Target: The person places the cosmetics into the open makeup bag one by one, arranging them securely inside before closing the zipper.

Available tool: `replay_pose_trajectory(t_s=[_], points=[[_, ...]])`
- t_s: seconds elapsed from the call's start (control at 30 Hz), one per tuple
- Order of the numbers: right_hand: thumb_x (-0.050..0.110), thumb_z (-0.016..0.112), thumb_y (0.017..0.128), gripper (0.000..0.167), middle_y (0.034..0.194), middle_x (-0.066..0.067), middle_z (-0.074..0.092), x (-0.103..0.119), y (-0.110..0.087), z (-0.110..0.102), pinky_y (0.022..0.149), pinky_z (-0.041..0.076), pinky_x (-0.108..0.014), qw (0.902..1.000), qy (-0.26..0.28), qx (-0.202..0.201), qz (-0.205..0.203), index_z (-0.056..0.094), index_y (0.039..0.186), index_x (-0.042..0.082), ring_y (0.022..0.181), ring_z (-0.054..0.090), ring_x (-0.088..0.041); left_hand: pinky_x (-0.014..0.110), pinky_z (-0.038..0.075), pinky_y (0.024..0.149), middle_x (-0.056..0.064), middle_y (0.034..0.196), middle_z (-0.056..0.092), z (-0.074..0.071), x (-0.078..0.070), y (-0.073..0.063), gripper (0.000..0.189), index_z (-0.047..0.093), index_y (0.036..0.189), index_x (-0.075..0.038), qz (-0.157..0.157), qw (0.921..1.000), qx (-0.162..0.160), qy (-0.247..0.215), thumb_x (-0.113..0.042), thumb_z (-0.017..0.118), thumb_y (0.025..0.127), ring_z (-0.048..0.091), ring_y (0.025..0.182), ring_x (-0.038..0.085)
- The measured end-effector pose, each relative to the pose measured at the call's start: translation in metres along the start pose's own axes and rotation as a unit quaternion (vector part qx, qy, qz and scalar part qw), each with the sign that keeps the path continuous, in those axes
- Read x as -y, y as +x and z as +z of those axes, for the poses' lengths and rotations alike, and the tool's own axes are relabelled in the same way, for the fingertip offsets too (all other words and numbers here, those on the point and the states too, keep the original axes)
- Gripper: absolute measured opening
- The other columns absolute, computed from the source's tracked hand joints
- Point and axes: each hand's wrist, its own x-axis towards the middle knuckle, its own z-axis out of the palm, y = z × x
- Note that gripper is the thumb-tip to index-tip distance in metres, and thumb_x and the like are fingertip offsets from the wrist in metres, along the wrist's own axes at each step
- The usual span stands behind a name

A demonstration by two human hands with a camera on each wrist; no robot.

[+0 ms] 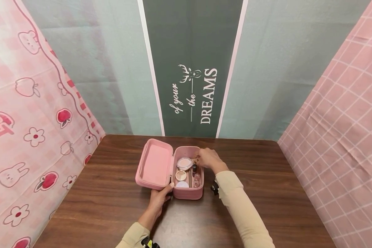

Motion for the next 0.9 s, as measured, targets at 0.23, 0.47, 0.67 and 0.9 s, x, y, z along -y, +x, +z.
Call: replay_pose_trajectory(t_s=[0.23, 0.47, 0.67, 0.9], points=[[0.011, 0.071, 0.078, 0.021, 0.06, 0.003, 0.045, 0.005, -0.01, -0.001, 0.05, 0.034, -0.029, 0.9994, 0.011, -0.026, 0.018, 0.053, 0.067, 0.013, 0.054, 0.043, -0.013, 0.04, 0.044, 0.067, 0.002, 0.09, 0.063, 0.001, -0.001, 0.0, 0.036, 0.057, 0.107, 0.005, 0.005, 1.0, 0.0, 0.005, -0.011, 0.073, 0.079, 0.055, 0.074, 0.011], [0.013, 0.072, 0.078, 0.013, 0.075, -0.002, 0.056, 0.009, -0.021, 0.004, 0.057, 0.042, -0.033, 0.9979, 0.021, -0.061, 0.003, 0.065, 0.087, 0.007, 0.065, 0.049, -0.014, 0.042, 0.044, 0.068, 0.003, 0.092, 0.063, 0.0, -0.001, 0.0, 0.035, 0.058, 0.107, 0.005, 0.003, 1.0, -0.004, 0.004, -0.01, 0.073, 0.079, 0.056, 0.075, 0.011], [0.017, 0.073, 0.079, 0.02, 0.084, -0.007, 0.059, 0.008, -0.032, 0.009, 0.064, 0.046, -0.036, 0.9961, 0.04, -0.076, 0.021, 0.065, 0.093, 0.006, 0.072, 0.053, -0.019, 0.041, 0.045, 0.068, 0.003, 0.093, 0.063, 0.0, -0.002, -0.001, 0.038, 0.056, 0.109, 0.006, 0.005, 0.9999, -0.003, 0.009, -0.01, 0.072, 0.079, 0.055, 0.075, 0.011], [0.016, 0.071, 0.081, 0.029, 0.104, -0.016, 0.062, -0.003, -0.045, 0.019, 0.08, 0.047, -0.046, 0.9889, 0.112, -0.09, 0.039, 0.065, 0.105, 0.002, 0.095, 0.058, -0.033, 0.041, 0.044, 0.067, 0.002, 0.092, 0.063, -0.002, 0.003, 0.002, 0.037, 0.057, 0.108, 0.005, 0.005, 0.9998, 0.0, 0.017, -0.011, 0.073, 0.079, 0.055, 0.074, 0.012]])
